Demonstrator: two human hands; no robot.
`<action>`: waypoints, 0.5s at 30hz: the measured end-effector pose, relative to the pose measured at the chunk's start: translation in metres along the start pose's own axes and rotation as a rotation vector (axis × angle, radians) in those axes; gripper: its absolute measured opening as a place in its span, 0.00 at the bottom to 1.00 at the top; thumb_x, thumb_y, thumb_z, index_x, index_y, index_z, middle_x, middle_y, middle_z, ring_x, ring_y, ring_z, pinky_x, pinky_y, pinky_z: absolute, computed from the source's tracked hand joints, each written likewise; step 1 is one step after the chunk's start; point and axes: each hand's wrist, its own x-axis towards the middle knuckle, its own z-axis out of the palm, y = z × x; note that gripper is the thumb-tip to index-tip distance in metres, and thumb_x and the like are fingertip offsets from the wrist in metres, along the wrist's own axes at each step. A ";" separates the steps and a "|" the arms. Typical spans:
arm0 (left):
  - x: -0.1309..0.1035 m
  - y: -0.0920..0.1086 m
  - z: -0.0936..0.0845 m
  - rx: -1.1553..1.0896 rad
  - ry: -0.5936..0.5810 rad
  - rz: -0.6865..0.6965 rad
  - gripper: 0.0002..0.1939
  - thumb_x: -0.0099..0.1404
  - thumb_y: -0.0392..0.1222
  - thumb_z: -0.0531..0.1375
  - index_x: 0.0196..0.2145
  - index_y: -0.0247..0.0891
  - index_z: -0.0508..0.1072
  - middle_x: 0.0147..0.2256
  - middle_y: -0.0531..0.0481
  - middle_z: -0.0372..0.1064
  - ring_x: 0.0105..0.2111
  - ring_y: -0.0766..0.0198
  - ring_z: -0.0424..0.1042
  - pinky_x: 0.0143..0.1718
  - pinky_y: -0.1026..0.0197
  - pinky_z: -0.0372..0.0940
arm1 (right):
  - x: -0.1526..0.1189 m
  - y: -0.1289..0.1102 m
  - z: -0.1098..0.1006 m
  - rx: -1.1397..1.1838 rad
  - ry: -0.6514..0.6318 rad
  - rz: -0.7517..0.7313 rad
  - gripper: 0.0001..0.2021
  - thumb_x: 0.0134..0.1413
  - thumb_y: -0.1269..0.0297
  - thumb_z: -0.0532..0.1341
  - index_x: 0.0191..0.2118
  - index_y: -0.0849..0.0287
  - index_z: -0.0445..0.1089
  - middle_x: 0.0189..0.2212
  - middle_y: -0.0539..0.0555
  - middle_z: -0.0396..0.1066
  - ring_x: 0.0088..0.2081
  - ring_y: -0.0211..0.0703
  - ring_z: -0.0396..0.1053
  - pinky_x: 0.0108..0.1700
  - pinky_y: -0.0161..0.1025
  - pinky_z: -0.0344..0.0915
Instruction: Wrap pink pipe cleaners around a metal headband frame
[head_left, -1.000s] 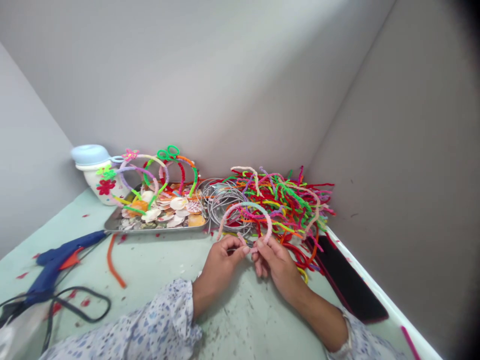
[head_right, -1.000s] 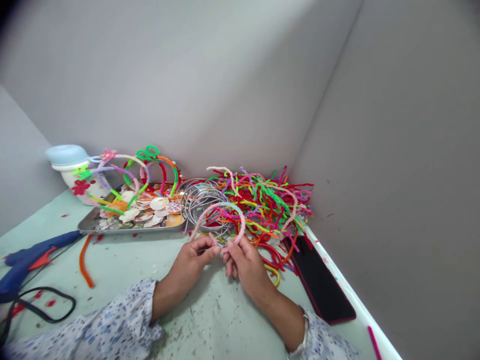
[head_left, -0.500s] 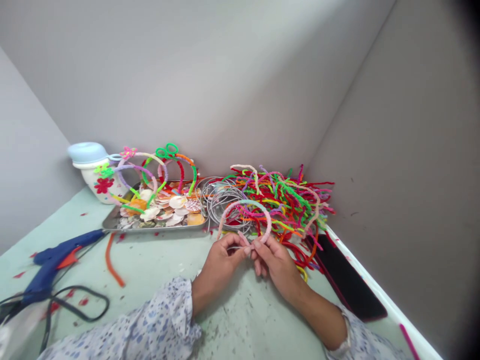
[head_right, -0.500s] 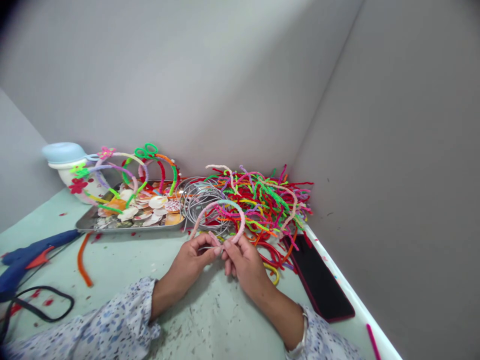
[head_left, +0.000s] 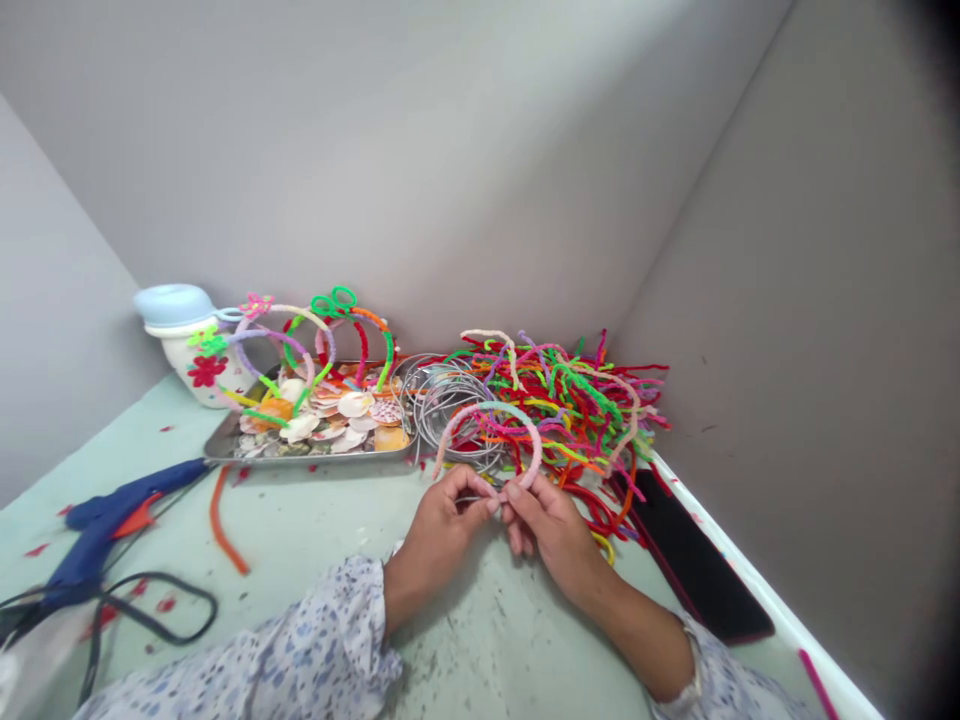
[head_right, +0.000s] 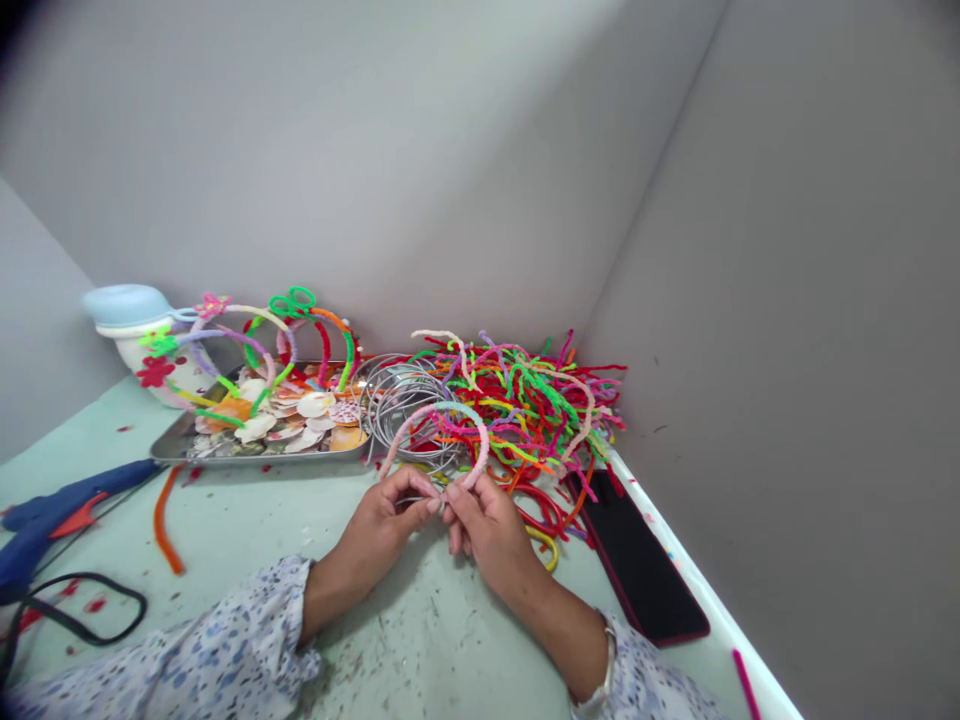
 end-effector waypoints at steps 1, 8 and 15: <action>0.000 -0.001 0.000 -0.002 -0.003 0.004 0.04 0.58 0.37 0.60 0.27 0.35 0.69 0.26 0.50 0.68 0.29 0.64 0.67 0.35 0.61 0.61 | 0.000 0.000 0.000 -0.005 -0.003 0.002 0.15 0.54 0.51 0.56 0.28 0.58 0.59 0.16 0.44 0.62 0.14 0.30 0.56 0.17 0.30 0.50; -0.001 0.006 0.002 -0.029 -0.033 -0.010 0.04 0.60 0.37 0.58 0.28 0.34 0.68 0.27 0.51 0.66 0.29 0.65 0.66 0.35 0.62 0.60 | -0.001 -0.003 0.000 0.006 0.023 0.001 0.15 0.54 0.51 0.56 0.29 0.59 0.60 0.17 0.44 0.63 0.15 0.30 0.57 0.18 0.29 0.52; -0.001 0.007 0.003 -0.028 -0.046 0.001 0.03 0.60 0.35 0.56 0.30 0.34 0.69 0.28 0.50 0.66 0.31 0.64 0.65 0.36 0.62 0.60 | 0.001 -0.002 -0.001 0.009 0.006 -0.003 0.14 0.56 0.53 0.55 0.29 0.59 0.60 0.16 0.44 0.62 0.15 0.29 0.57 0.18 0.29 0.52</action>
